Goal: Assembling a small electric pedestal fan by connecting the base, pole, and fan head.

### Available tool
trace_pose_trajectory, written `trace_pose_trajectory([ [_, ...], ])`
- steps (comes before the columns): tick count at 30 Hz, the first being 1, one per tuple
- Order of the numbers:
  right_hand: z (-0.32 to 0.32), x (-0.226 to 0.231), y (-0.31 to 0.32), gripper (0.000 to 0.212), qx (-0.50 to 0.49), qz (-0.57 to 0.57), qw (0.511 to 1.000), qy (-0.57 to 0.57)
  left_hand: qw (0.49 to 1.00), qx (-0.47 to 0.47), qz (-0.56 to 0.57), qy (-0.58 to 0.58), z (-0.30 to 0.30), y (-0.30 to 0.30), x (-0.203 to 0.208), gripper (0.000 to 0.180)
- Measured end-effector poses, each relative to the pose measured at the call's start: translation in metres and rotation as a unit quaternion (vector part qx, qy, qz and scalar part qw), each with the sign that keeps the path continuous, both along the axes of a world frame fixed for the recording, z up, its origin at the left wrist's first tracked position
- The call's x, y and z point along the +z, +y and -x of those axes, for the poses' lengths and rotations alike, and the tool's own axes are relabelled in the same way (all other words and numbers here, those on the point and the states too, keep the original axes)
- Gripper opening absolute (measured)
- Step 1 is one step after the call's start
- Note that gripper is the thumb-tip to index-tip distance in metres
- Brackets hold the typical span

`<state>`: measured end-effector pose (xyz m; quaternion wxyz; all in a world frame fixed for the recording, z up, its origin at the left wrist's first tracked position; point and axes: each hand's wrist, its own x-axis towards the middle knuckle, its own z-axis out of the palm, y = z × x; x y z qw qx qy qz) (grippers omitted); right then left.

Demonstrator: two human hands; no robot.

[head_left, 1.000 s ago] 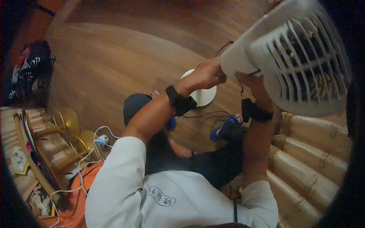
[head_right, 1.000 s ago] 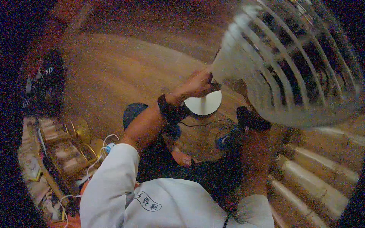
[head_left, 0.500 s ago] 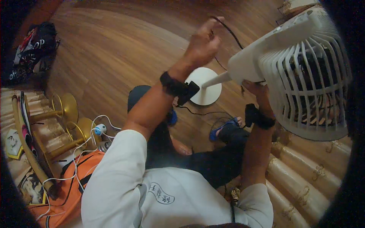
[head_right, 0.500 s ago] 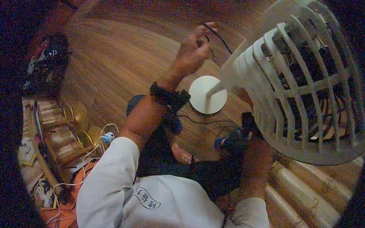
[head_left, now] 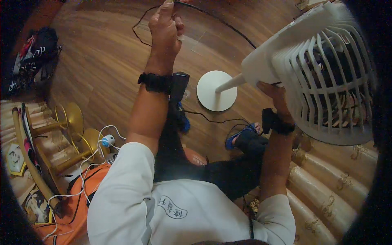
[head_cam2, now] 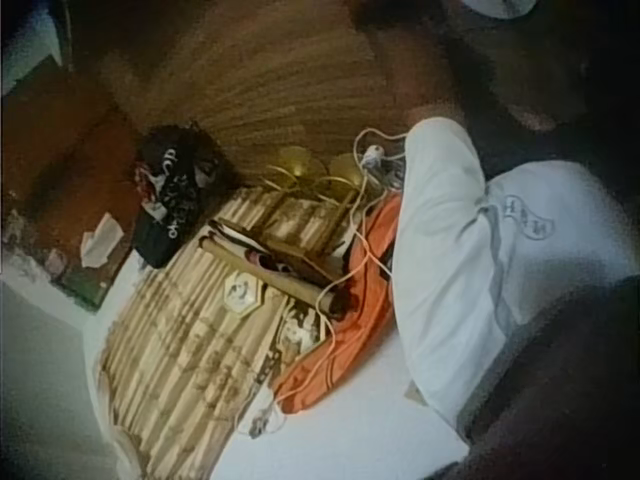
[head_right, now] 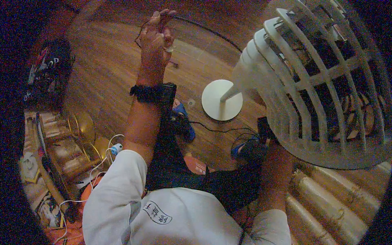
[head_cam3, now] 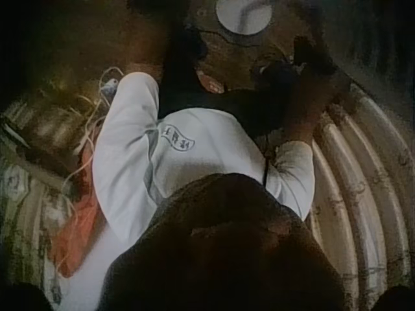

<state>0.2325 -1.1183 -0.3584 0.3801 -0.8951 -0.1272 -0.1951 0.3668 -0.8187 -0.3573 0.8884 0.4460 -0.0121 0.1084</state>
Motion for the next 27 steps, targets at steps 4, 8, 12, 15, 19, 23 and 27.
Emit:
trace_pose_trajectory([
  [4, 0.001, 0.000, 0.003, 0.058, 0.003, -0.002, 1.000, -0.003, 0.997, 0.004, -0.035, 0.066, -0.003, -0.009, -0.030, 0.021],
  [8, 0.001, 0.000, 0.000, 0.059, -0.001, -0.002, 1.000, -0.005, 0.972, -0.147, -0.105, 0.150, 0.017, -0.045, -0.028, 0.021],
  [12, -0.002, -0.003, 0.003, 0.059, 0.001, -0.002, 1.000, -0.017, 0.916, -0.303, -0.251, 0.086, 0.045, -0.071, -0.032, 0.024],
  [15, -0.005, -0.006, 0.009, 0.060, 0.009, -0.009, 1.000, -0.022, 0.876, -0.346, -0.332, 0.049, 0.060, -0.073, -0.030, 0.032],
  [19, 0.001, 0.014, -0.003, 0.061, -0.007, 0.014, 0.999, -0.031, 0.850, -0.421, -0.307, -0.071, 0.069, -0.090, -0.015, 0.058],
  [23, -0.005, 0.002, 0.006, 0.061, 0.006, -0.010, 0.999, -0.033, 0.858, -0.398, -0.320, -0.050, 0.082, -0.095, -0.025, 0.078],
  [27, -0.002, 0.003, 0.008, 0.062, 0.009, -0.006, 0.999, -0.033, 0.864, -0.345, -0.367, -0.029, 0.087, -0.107, -0.033, 0.090],
])
